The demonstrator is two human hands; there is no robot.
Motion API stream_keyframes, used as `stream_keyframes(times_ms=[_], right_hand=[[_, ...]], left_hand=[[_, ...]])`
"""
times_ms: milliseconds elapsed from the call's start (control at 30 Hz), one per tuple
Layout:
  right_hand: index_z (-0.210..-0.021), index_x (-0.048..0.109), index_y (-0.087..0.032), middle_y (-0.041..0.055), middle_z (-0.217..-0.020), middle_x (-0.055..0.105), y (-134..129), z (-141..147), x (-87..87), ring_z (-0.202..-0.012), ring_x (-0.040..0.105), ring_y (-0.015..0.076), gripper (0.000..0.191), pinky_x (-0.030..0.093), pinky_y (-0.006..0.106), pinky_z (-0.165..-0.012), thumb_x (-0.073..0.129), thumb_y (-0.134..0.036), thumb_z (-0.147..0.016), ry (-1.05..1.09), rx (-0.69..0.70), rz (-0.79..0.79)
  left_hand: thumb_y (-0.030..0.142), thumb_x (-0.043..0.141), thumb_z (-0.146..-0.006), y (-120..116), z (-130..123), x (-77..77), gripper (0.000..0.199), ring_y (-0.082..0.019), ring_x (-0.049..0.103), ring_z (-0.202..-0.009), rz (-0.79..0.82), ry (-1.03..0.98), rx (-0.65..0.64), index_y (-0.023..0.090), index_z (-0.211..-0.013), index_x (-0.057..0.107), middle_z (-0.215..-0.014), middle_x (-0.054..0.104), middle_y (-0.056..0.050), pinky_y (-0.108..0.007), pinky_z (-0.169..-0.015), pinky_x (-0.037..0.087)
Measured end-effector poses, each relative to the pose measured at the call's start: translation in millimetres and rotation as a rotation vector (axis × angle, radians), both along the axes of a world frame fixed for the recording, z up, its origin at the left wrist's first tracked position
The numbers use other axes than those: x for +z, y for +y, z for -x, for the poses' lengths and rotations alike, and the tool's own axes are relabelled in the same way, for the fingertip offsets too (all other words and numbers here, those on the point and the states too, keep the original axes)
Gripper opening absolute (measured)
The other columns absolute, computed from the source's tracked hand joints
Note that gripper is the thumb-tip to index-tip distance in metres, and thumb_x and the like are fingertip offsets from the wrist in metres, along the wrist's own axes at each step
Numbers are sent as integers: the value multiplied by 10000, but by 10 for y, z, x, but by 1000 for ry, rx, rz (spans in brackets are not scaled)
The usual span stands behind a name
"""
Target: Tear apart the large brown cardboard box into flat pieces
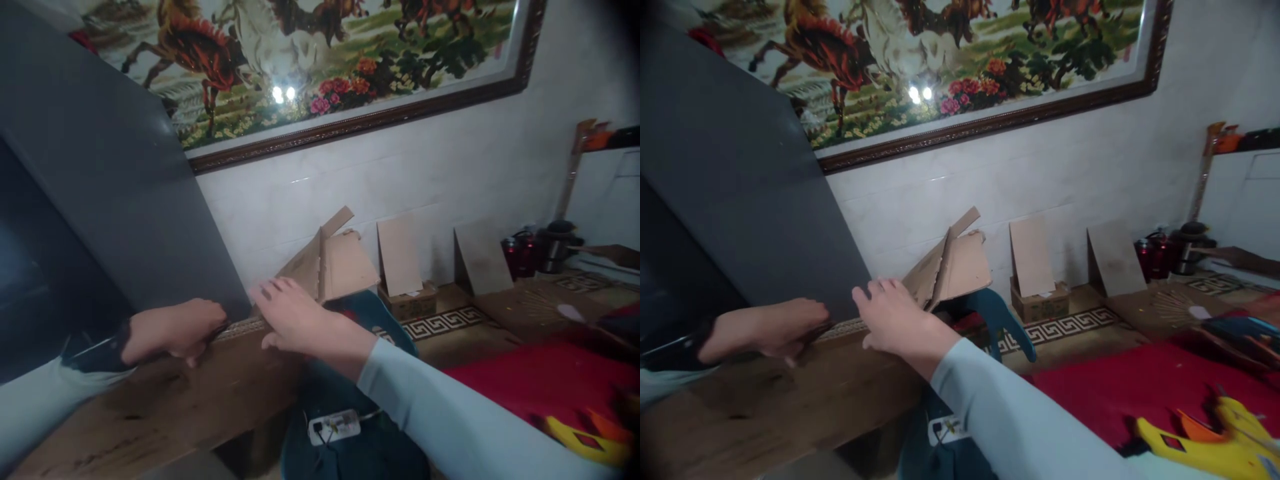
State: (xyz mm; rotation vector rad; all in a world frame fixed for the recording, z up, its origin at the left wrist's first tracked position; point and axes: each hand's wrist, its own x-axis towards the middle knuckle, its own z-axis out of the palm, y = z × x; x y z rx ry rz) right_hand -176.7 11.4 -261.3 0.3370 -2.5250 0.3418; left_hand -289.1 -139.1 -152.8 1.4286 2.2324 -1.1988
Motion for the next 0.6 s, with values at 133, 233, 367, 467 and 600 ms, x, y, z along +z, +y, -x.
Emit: stream_keyframes(times_ms=[133, 233, 367, 467, 600], right_hand=[[-1259, 581, -96, 157, -956, 738, 29, 260, -221, -843, 702, 354, 731, 496, 395, -701, 860, -525, -736, -160, -4, 32], [-1144, 633, -171, 124, -905, 754, 93, 248, -350, -846, 717, 345, 565, 450, 345, -654, 786, -589, -796, -180, -63, 96], [-1072, 637, -231, 58, -919, 765, 161, 114, -423, -871, 721, 297, 445, 402, 302, -638, 776, -568, -815, -172, -155, 183], [-1026, 645, -220, 68, -927, 761, 229, -11, -432, -912, 708, 293, 427, 407, 307, -674, 777, -569, -819, -147, -203, 206], [-920, 643, -196, 68, -878, 746, 378, -229, -416, -876, 699, 285, 395, 408, 305, -689, 812, -533, -801, -18, -273, 253]], left_hand=[[118, 814, -659, 292, -165, 63, 154, -317, 694, -753, 59, -24, -34, 109, -790, 735, -819, 719, -140, -357, -630, 508], [164, 846, -634, 444, -163, 69, 170, -294, 672, -671, 78, -52, -49, 122, -749, 727, -732, 704, -115, -334, -533, 440], [192, 822, -657, 562, -182, 82, 148, -229, 636, -618, 67, -80, -94, 148, -734, 703, -711, 692, -64, -303, -505, 402], [205, 780, -700, 672, -301, 133, 112, -205, 610, -592, 61, -63, -162, 145, -735, 693, -709, 684, -60, -301, -501, 383], [199, 783, -727, 893, -587, 281, 110, -211, 601, -594, 75, -4, -270, 126, -717, 701, -701, 682, -75, -322, -510, 377]])
